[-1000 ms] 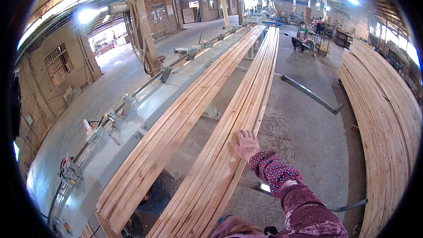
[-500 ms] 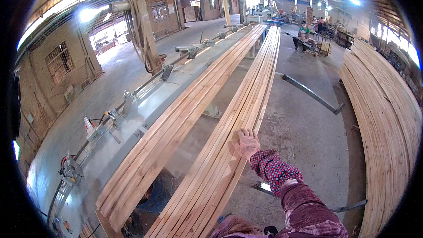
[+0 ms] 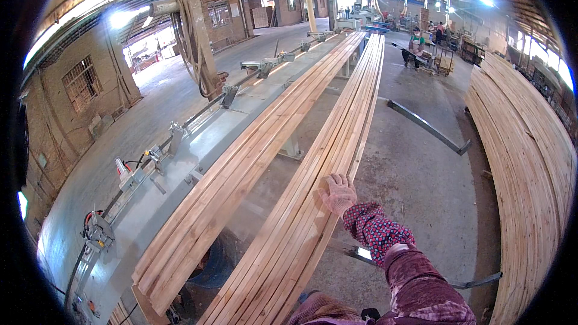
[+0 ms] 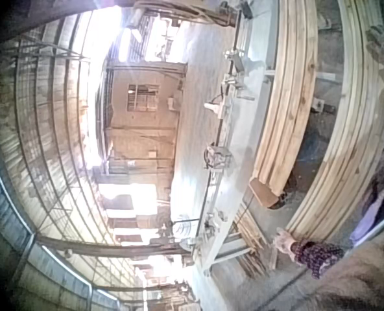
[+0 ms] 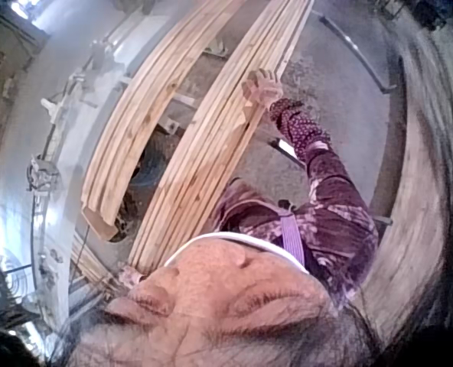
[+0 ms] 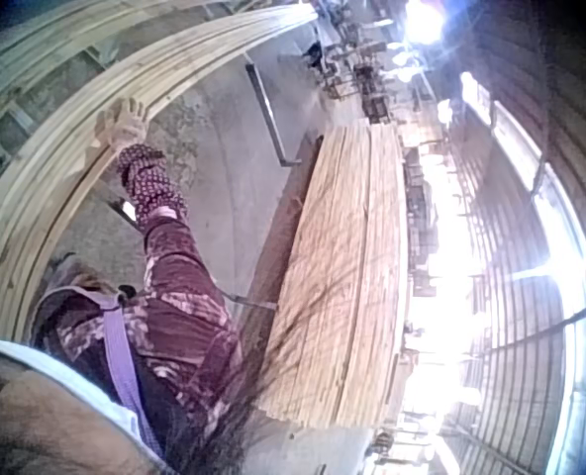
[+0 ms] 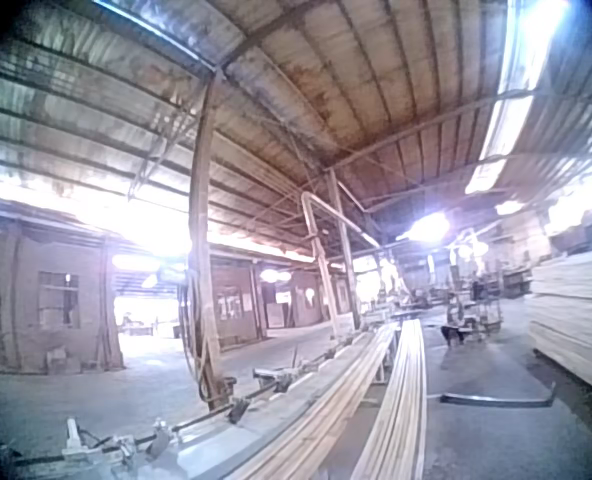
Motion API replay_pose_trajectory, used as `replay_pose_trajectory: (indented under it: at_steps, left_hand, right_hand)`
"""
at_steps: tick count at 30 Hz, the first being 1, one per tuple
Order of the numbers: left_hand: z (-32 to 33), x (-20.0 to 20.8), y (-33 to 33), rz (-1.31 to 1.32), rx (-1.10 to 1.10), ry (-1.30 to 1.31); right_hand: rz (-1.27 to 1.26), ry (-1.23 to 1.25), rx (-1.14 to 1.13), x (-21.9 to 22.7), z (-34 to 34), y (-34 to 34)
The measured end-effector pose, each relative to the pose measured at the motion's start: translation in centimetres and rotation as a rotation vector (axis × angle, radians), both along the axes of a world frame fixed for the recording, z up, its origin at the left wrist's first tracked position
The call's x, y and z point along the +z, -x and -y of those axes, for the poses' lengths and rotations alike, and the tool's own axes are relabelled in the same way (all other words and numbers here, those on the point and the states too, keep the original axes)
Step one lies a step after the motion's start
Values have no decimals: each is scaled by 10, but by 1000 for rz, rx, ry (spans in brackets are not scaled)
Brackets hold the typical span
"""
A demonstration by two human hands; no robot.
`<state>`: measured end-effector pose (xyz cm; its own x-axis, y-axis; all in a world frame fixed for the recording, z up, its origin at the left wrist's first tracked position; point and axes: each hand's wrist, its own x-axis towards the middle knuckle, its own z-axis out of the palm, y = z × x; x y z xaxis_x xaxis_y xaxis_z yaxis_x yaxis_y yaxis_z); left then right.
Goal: The person picks up stacks of wooden planks from a large pile and carries them to a workbench. They place the planks onto the workbench and then return to the pile to repeat the process. The person also moves a single plank from the workbench back to the pile.
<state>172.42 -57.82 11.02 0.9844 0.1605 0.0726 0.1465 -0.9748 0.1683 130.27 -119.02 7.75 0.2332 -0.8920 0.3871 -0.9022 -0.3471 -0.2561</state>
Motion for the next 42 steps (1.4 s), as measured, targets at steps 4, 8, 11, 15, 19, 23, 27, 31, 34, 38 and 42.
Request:
replay_pose_trajectory:
  at_steps: [4, 8, 11, 15, 19, 23, 27, 31, 34, 38, 42]
  left_hand:
    - [-6, 0, -3, -13, 9, 5]
    - [-9, 3, -4, -25, 16, 11]
    - [-11, 5, -5, -40, 22, 18]
    - [-12, 5, -7, -49, 24, 17]
    - [-12, 6, -7, -55, 28, 16]
    - [-10, 8, -7, -61, 29, 13]
    - [-11, 9, -5, -67, 37, 12]
    - [-10, 10, -4, -74, 43, 7]
    - [-4, 11, -4, -84, 35, 11]
    - [-6, 12, -2, -81, 43, 4]
    - [-3, 12, -3, -81, 37, 6]
  right_hand:
    - [4, -29, 19, 9, -3, 1]
    - [15, 30, 27, 9, -4, 0]
    - [43, 42, 48, 11, -6, 0]
    - [47, 74, 49, 7, -3, 1]
    - [23, 73, 39, 3, 0, 1]
    - [30, 75, 17, 0, 0, 1]
    - [45, 63, 29, 3, -2, 1]
    - [42, 33, 25, 7, -5, -2]
    - [1, 42, -17, -1, 0, 4]
    - [14, 7, 1, 3, -2, -1]
    - [-2, 26, -5, 2, -1, 1]
